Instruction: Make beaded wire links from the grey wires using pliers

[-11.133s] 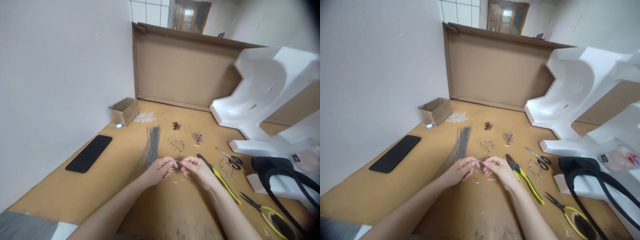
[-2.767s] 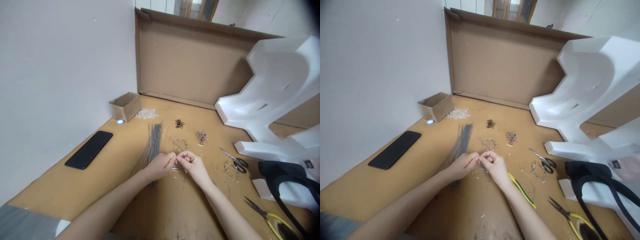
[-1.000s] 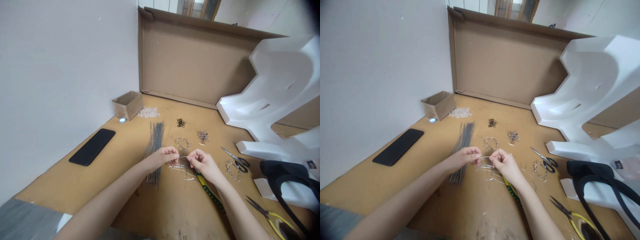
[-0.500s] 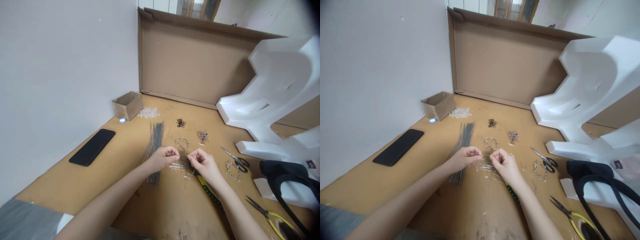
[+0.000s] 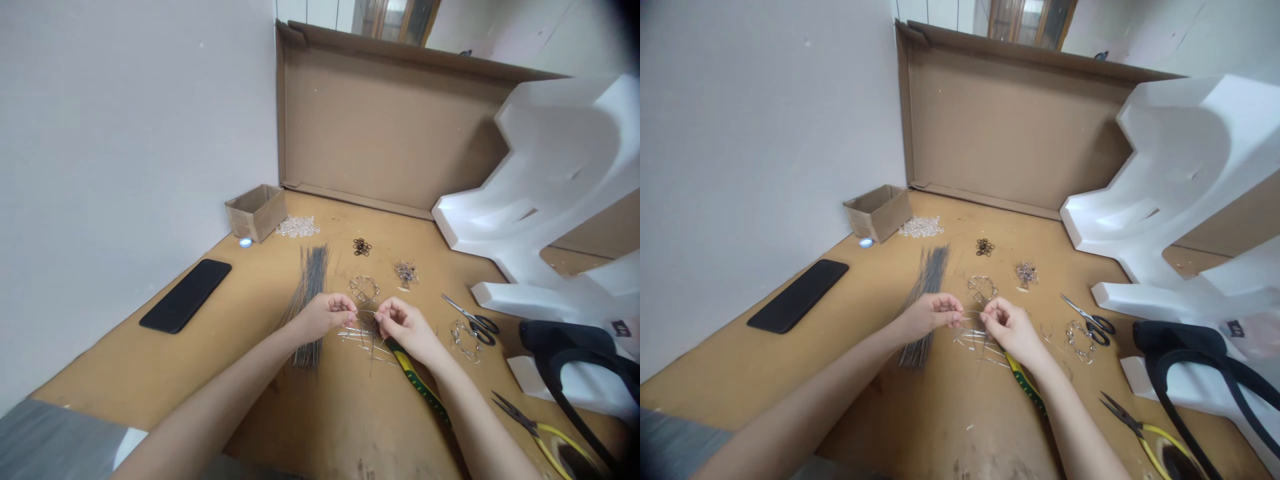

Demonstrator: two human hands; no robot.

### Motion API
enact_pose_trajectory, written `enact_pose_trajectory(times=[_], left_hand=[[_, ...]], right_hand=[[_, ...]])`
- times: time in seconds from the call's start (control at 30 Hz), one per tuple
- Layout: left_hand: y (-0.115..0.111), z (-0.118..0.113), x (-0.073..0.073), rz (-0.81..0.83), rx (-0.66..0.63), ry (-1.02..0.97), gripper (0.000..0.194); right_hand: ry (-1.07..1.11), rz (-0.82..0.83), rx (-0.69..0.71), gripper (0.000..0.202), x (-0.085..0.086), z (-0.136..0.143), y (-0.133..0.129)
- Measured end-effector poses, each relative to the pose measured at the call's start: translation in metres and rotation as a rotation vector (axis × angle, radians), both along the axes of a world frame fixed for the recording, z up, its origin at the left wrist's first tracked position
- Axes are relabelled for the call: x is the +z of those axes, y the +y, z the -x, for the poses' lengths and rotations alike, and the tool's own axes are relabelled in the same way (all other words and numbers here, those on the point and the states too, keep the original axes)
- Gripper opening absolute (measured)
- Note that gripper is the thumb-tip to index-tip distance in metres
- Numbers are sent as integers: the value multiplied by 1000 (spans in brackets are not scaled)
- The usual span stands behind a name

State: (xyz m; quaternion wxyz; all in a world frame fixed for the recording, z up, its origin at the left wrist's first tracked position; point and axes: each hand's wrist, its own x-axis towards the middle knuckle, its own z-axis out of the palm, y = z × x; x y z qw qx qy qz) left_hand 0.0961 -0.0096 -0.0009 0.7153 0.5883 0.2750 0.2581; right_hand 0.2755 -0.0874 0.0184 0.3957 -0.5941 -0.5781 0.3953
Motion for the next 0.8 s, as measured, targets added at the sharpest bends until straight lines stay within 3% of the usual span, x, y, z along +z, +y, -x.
enact_pose_trajectory(times=[0.13, 0.4, 0.57, 0.7, 0.8], left_hand=[[-2, -2, -3, 1, -15, 11, 24], [-7, -3, 2, -9, -34, 45, 21], [-7, -4, -2, -2, -44, 25, 22], [0, -2, -7, 9, -35, 20, 25], [8, 1, -9, 27, -3, 16, 26]], right_hand=[[20, 5, 55, 11, 3, 1, 0], [219, 106, 67, 22, 1, 6, -2], [328, 170, 71, 27, 1, 7, -1], [230, 92, -64, 28, -4, 2, 5], [-80, 26, -86, 20, -8, -4, 5]])
